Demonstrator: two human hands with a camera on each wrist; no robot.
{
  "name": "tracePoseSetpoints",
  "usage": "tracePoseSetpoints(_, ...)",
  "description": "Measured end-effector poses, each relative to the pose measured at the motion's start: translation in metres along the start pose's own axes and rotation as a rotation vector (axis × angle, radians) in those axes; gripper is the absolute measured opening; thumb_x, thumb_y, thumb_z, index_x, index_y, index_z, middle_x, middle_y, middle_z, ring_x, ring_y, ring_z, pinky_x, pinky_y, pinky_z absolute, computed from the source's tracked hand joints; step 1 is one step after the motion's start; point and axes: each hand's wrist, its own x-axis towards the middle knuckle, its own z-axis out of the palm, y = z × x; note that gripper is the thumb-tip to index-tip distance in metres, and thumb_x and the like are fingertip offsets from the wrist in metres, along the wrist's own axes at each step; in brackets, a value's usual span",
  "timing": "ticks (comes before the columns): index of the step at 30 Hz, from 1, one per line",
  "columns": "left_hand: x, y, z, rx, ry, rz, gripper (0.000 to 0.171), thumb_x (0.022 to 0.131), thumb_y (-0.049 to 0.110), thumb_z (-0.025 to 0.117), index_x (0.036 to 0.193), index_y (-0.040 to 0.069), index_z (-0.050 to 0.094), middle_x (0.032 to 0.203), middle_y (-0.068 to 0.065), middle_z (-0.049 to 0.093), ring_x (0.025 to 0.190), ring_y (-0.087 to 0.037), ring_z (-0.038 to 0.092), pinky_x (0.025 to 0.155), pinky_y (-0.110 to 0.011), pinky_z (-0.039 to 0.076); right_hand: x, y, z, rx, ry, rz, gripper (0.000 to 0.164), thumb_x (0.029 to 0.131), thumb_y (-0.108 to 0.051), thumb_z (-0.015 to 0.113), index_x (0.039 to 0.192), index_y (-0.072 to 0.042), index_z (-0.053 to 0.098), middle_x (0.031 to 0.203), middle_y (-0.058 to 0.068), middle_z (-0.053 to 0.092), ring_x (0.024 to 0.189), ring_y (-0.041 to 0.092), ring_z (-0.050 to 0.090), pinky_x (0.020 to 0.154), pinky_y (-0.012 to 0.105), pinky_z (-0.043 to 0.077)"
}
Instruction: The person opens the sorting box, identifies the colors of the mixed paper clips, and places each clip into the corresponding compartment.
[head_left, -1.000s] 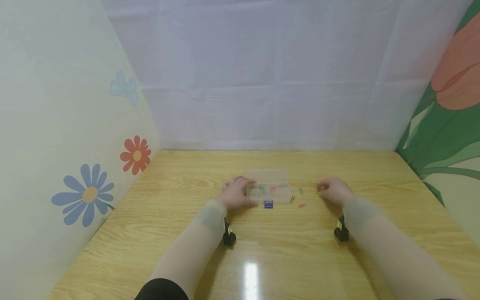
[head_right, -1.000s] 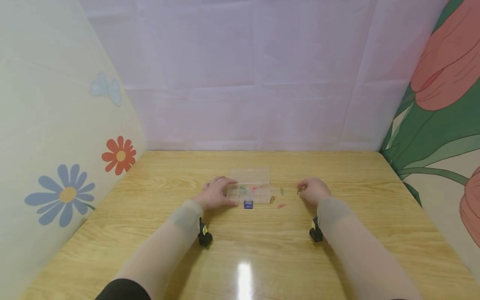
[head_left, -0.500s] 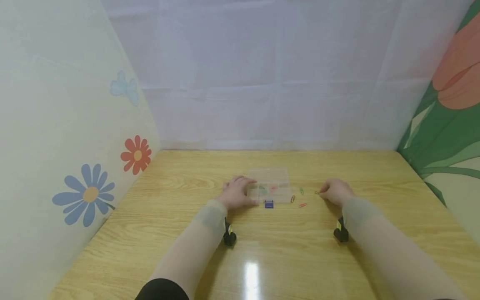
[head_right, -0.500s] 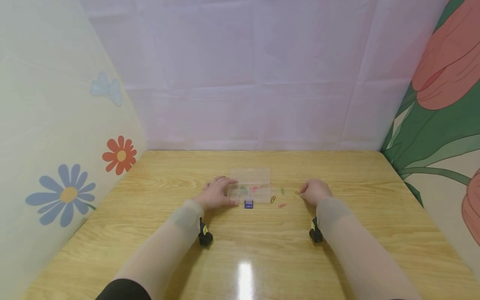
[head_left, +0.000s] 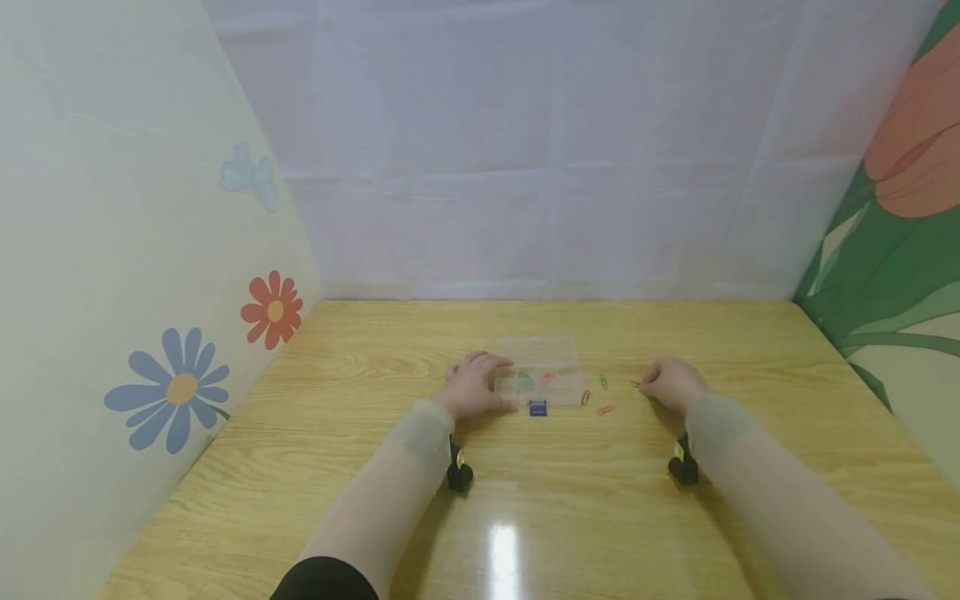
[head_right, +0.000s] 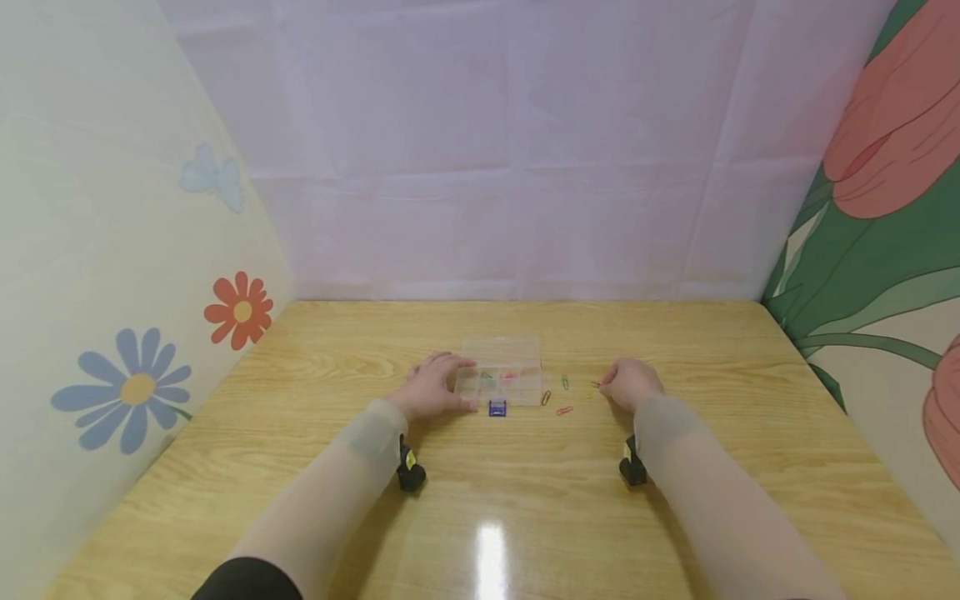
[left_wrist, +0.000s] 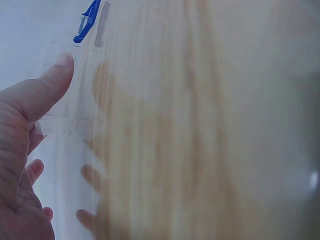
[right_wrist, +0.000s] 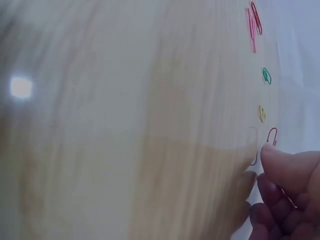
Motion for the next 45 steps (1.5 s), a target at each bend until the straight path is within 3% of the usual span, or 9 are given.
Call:
tracePoseSetpoints(10,0.0,-0.001,0.0,0.011,0.009,0.011,0.076,0.075,0.05,0.077,0.14,0.025,0.048,0.147,0.002,0.044,0.142,-0.025,0.023,0.109,-0.059,0.014,-0.001,-0.001,0.0,0.082,0.025,-0.002,0.015,0.09,-0.014,0.064,0.095,0.0,0.061,0.098,0.016,0.06,0.092,0.031,0.053,0.079,0.044,0.043)
tracePoseSetpoints(21,0.002,-0.001,0.0,0.008,-0.003,0.001,0.076,0.076,0.051,0.077,0.141,0.025,0.048,0.147,0.002,0.043,0.142,-0.025,0.022,0.11,-0.059,0.013,-0.001,-0.012,-0.002,0.122,0.028,-0.036,0.027,0.09,-0.013,0.063,0.113,0.002,0.061,0.113,0.021,0.06,0.104,0.037,0.055,0.09,0.052,0.044)
tracePoseSetpoints(39,0.003,-0.003,0.001,-0.004,-0.005,0.006,0.076,0.076,0.05,0.077,0.141,0.025,0.047,0.147,0.002,0.044,0.142,-0.025,0.022,0.11,-0.058,0.012,0.002,-0.041,0.0,0.126,0.002,-0.04,0.024,0.094,-0.015,0.059,0.114,-0.001,0.063,0.115,0.019,0.062,0.098,0.031,0.057,0.083,0.045,0.048)
tracePoseSetpoints(45,0.003,-0.003,0.001,-0.001,-0.006,0.007,0.077,0.076,0.052,0.076,0.141,0.026,0.047,0.147,0.002,0.043,0.142,-0.025,0.022,0.111,-0.058,0.012,0.004,-0.051,0.005,0.094,0.028,-0.104,0.021,0.093,-0.013,0.061,0.109,0.0,0.065,0.111,0.019,0.063,0.102,0.034,0.058,0.089,0.048,0.046)
